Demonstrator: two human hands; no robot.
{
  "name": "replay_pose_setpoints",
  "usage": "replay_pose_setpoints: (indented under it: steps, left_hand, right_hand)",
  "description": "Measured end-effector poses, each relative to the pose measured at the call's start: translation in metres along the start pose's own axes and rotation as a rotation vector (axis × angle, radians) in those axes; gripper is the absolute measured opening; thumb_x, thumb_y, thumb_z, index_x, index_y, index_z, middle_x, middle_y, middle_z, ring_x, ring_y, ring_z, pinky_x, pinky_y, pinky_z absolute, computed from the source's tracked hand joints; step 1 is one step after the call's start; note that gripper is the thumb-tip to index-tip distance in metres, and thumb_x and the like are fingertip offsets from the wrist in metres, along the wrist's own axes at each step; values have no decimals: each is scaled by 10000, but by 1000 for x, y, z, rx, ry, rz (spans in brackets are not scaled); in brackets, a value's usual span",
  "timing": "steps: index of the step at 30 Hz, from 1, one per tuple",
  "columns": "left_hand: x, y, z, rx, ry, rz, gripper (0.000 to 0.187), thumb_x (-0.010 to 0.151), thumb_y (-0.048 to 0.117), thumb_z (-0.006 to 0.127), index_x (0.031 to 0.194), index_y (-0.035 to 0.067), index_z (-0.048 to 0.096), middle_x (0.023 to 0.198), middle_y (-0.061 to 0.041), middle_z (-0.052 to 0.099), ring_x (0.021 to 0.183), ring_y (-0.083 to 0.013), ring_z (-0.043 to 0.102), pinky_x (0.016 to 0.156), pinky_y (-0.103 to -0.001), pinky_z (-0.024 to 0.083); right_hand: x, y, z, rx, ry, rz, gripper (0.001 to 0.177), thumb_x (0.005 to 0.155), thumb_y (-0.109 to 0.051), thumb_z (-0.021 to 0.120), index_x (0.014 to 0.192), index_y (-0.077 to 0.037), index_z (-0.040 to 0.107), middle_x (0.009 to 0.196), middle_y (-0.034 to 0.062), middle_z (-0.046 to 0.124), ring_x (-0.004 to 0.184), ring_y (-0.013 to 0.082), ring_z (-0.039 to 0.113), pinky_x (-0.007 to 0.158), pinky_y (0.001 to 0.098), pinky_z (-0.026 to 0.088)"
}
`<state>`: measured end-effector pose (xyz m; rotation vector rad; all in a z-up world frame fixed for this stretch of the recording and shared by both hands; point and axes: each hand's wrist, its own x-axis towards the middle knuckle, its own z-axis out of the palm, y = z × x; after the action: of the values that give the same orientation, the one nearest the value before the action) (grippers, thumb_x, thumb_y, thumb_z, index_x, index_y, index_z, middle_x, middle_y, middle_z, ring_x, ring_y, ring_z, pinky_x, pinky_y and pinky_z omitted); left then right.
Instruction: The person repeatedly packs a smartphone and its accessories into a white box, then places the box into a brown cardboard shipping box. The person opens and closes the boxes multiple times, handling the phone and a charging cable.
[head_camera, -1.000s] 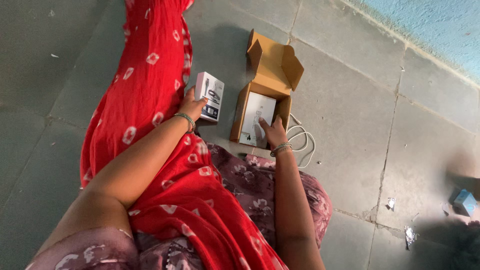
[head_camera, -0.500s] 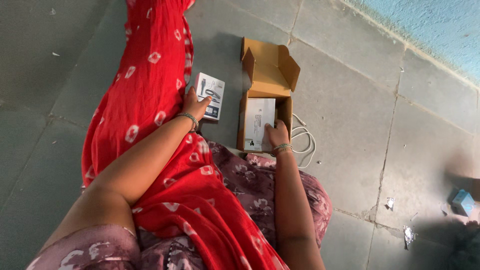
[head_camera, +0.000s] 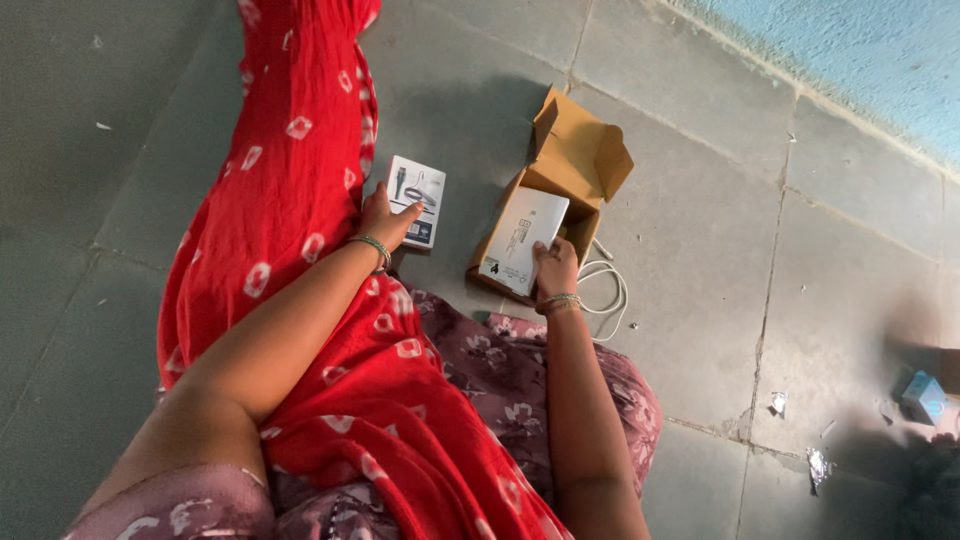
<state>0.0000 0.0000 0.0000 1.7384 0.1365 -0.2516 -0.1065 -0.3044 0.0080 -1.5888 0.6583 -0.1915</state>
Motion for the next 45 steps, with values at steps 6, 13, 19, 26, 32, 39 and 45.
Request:
replay_pose_setpoints:
  steps: [6, 13, 19, 26, 32, 39, 45]
  left_hand:
    - [11, -25, 6, 261, 36, 15, 842, 837, 374, 816, 1449, -41, 414, 1445, -288, 441, 1317, -401, 469, 1094, -462, 423]
    - [22, -48, 11, 359, -2, -33, 1086, 843, 493, 781, 1581, -52, 201, 1563, -270, 330, 1453, -398, 335, 1193, -459, 296]
    - [23, -43, 11, 341, -21, -62, 1109, 832, 514, 770, 1591, -38, 179, 1586, -260, 301, 1468, -393, 310, 1208, -490, 275]
    - [21, -46, 13, 360, -22, -72, 1143, 826, 532, 778, 1601, -17, 141, 1619, -245, 239, 1494, -396, 259, 1215, -527, 222]
    - [13, -33, 12, 420, 0, 24, 1093, 833, 486, 796, 1595, -9, 187, 1589, -243, 271, 1463, -415, 283, 1200, -544, 237]
    - [-36, 23, 1, 407, 144, 732, 660, 946, 385, 759, 1446, 45, 493, 1438, -183, 535, 1361, -339, 493, 1178, -470, 362]
    - [-67, 73, 9, -609, -712, -178, 836, 916, 697, 479, 1427, 36, 520, 1355, -148, 654, 1234, -253, 641, 987, -427, 567]
  right_hand:
    - [-18, -19, 1, -69, -2, -138, 339, 991, -92, 616, 1269, 85, 539, 1084, 136, 729, 947, 171, 693, 816, 307, 574]
    - [-32, -34, 6, -190, -25, -221, 375, 982, -105, 626, 1298, 78, 538, 1093, 148, 731, 960, 178, 689, 827, 294, 551]
    - [-34, -39, 6, -424, 46, -304, 366, 954, -140, 683, 1254, 48, 592, 1056, 169, 737, 931, 211, 706, 826, 337, 551]
    - [-35, -45, 5, -373, 59, -375, 387, 970, -139, 679, 1287, 58, 577, 1096, 166, 732, 972, 202, 708, 833, 334, 555]
    - [-39, -54, -2, -323, 55, -440, 337, 991, -99, 651, 1276, 67, 589, 1011, 105, 711, 886, 145, 658, 782, 284, 541]
    - [-53, -83, -13, 163, 19, -406, 393, 1077, -124, 661, 1404, 62, 547, 904, 50, 576, 823, 97, 502, 730, 248, 473]
    - [-92, -104, 29, 407, -335, -34, 340, 983, -89, 627, 1280, 17, 502, 1134, 104, 680, 995, 169, 680, 841, 322, 587]
